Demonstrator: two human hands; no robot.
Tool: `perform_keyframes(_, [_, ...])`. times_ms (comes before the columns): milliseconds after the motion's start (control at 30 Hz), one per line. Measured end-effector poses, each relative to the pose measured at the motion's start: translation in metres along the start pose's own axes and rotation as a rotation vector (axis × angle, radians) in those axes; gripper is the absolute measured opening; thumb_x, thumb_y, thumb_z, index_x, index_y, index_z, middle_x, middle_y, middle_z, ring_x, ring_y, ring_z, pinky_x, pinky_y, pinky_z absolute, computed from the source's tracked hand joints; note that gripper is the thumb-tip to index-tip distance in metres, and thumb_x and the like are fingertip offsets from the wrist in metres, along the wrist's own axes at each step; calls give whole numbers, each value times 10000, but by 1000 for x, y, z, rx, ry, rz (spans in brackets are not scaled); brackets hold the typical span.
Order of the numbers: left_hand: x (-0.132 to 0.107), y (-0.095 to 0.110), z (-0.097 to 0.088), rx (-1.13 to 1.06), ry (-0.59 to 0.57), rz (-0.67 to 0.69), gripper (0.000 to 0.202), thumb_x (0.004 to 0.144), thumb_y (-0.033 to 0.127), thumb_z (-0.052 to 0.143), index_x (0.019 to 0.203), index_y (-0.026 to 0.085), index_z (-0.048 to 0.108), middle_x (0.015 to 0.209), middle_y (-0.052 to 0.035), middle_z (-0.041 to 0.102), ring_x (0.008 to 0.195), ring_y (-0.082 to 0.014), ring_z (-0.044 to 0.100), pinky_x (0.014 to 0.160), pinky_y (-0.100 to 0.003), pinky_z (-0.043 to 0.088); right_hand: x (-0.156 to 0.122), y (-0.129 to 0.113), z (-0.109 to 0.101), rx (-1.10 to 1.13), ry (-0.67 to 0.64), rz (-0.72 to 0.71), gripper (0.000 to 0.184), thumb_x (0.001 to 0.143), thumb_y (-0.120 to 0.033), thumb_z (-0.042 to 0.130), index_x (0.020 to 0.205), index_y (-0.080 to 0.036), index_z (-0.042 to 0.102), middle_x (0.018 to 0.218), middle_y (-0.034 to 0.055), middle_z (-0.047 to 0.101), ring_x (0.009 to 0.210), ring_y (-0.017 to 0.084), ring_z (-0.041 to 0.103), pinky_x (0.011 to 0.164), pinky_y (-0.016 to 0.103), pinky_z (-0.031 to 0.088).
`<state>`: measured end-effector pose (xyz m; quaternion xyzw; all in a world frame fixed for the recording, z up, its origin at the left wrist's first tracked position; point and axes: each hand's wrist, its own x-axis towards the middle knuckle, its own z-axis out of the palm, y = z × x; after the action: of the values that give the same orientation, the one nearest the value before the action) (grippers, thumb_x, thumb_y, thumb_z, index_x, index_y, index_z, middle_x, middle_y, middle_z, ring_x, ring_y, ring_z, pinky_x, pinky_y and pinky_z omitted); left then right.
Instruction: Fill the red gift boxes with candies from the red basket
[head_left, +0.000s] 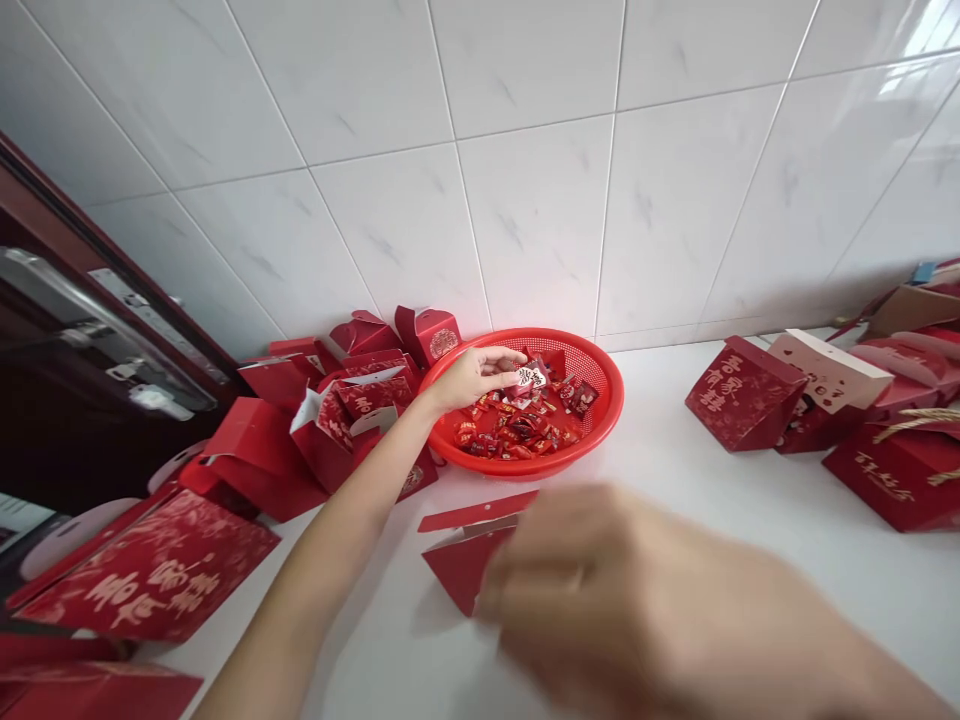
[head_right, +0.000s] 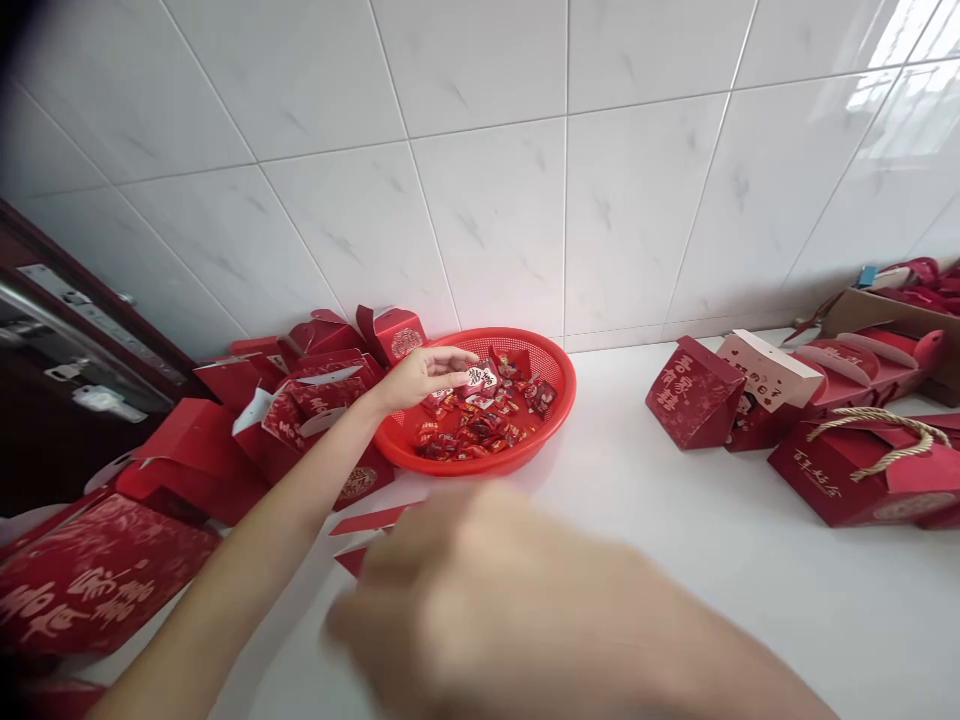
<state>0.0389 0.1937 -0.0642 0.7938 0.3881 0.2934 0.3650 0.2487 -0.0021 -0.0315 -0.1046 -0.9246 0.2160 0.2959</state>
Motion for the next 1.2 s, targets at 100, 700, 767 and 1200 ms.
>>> perform_keyframes(100, [-5,-1,5,-114,82,20,535,774,512,768,1142,130,699,1041,-99,764,1007,-251,710,933,-410,554,11,37,-56,37,466,228,144,938,-229,629,865,-250,752,850,6,762,800,166,707,761,296,558])
perform_keyframes(700, [-5,-17,20,151,31,-63,180,903,232,638,1040,157,726,1095,-85,775,1033,-228,718,953,-358,559,33,186,-23,673,1029,684,394,560,-336,892,594,-215,520,610,-20,657,596,129,637,608,257,548])
perform_keyframes(767, [-5,-18,24,369,-138,-78,236,867,182,666,1090,176,744,1144,-81,777,1086,-244,715,989,-349,541,32,188,-24,695,1050,703,396,529,-305,873,571,-219,489,597,-29,635,590,124,623,591,250,541])
perform_keyframes(1200, [-2,-21,29,758,-344,-138,408,931,167,546,1319,178,669,1328,-124,712,1184,-273,691,1006,-328,526,27,194,-28,780,1017,755,411,498,-335,872,591,-216,490,666,-34,634,626,108,587,542,222,504])
